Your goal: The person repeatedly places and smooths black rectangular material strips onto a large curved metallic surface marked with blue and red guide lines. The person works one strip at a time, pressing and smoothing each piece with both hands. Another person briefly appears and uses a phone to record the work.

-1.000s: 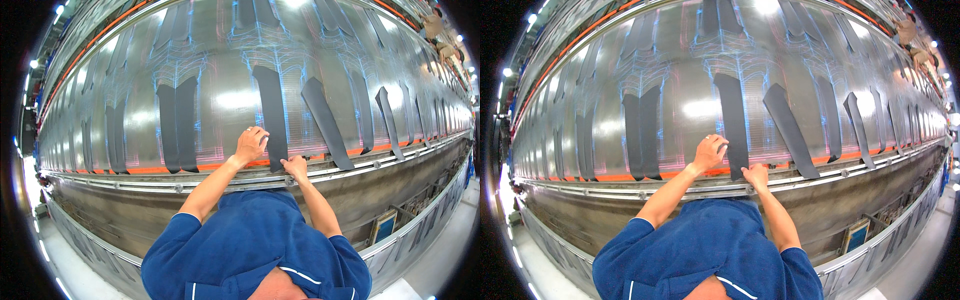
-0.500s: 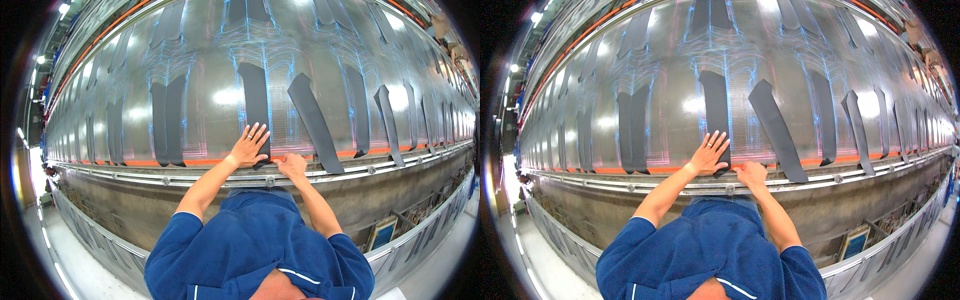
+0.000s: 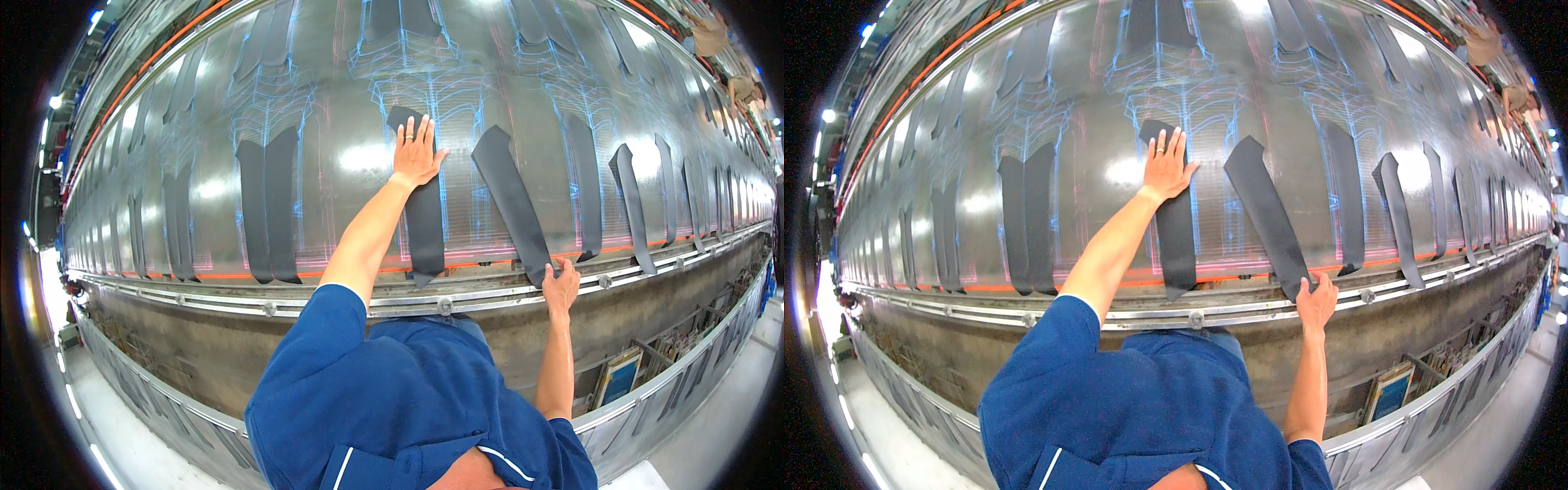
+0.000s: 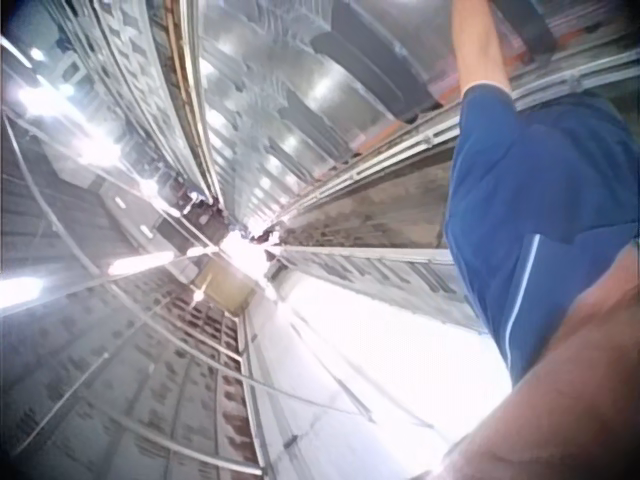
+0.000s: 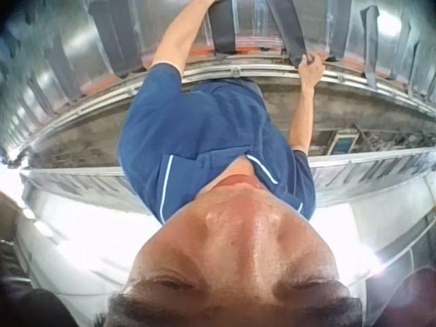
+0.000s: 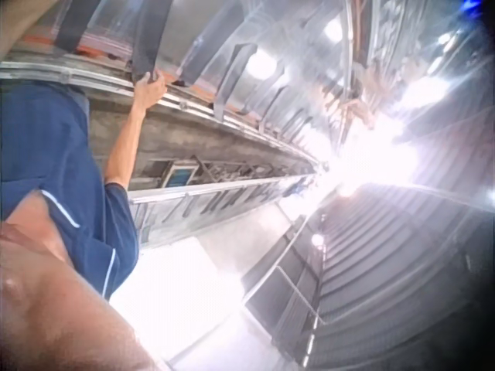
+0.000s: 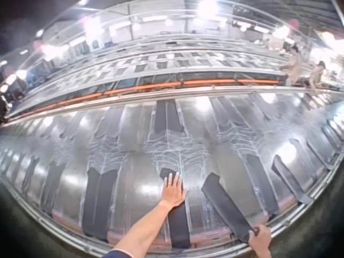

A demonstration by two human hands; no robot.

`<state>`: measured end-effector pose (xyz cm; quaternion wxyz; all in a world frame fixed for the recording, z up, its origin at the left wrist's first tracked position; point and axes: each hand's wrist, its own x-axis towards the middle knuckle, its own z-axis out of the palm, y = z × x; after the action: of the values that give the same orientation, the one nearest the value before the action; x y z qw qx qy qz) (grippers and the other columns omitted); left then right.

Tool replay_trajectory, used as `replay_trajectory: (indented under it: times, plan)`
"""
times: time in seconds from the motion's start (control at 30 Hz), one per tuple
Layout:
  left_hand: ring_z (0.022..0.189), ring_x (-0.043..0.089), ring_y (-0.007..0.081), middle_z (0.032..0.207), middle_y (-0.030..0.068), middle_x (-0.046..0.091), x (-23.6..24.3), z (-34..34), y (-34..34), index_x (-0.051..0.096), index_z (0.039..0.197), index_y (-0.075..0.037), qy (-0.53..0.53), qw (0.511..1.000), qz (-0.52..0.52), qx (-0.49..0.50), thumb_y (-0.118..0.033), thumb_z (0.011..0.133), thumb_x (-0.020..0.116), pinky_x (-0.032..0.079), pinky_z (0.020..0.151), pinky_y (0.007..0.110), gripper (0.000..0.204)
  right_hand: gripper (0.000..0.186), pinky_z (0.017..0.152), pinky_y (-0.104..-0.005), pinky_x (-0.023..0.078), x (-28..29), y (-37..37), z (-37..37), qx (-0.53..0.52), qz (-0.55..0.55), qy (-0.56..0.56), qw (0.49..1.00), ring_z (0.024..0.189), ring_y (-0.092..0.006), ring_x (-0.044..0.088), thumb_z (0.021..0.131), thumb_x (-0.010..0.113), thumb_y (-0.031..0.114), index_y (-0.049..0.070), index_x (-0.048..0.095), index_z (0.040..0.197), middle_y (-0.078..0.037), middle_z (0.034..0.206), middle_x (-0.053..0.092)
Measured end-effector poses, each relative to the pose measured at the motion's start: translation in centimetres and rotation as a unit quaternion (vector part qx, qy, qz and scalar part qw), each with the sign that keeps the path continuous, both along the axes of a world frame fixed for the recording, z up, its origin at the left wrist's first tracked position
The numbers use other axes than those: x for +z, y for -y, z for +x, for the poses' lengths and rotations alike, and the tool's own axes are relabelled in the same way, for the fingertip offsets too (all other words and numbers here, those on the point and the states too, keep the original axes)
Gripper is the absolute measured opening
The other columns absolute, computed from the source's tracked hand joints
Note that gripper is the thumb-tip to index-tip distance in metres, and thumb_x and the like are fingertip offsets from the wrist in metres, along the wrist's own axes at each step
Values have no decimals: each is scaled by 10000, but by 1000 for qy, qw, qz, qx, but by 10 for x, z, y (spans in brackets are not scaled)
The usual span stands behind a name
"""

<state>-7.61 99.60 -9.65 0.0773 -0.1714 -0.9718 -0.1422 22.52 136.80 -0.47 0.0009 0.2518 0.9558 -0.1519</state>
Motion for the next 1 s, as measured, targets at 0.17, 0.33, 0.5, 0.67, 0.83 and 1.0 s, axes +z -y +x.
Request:
replay_trajectory:
  times: [0.17,0.33,0.5,0.67,0.83,1.0]
  plan:
    - [1626,282,458,1767,184,332,2,16,-10,373,1669,-15,7,1000,24,15,-506,1089,561,182,1333,609,783,466,1013,-527,493,-19,-14,5,13,-28,-2,1000,1161,-395,645,932,822,310,86,666,1310,-162,1189,756]
    - [1352,614,390,1499,150,643,47,98,-45,681,1384,-126,52,985,167,-11,-385,1044,639,478,1118,548,429,526,984,-533,521,-24,-22,-20,-58,-130,92,986,1097,-439,690,895,858,369,96,677,1307,-196,1159,775]
    - [871,791,298,998,150,822,62,172,-89,815,1150,-86,578,770,267,46,-670,1050,548,611,849,456,649,298,864,-402,589,-43,-58,-37,-47,-387,166,906,913,-287,771,932,844,218,8,749,1120,-165,1022,805]
    - [976,781,287,1179,184,783,62,169,-122,685,1347,-15,705,420,560,118,-797,1052,430,630,883,428,874,221,878,-321,603,37,-32,-64,3,-724,118,680,940,-156,757,984,770,74,-40,737,1171,-99,1084,802]
    - [996,775,265,1187,157,772,28,86,-126,656,1404,-25,487,333,790,166,-508,1039,699,638,878,423,607,337,944,-340,609,57,7,-49,50,-758,130,638,1001,-159,759,948,778,15,-33,723,1277,-92,1155,799]
    - [1047,765,231,1229,152,770,18,5,-91,654,1369,25,407,659,599,204,-156,946,844,638,840,388,497,285,895,-322,607,13,41,-39,54,-667,186,720,960,-134,751,978,779,45,-31,739,1250,-90,1098,809]
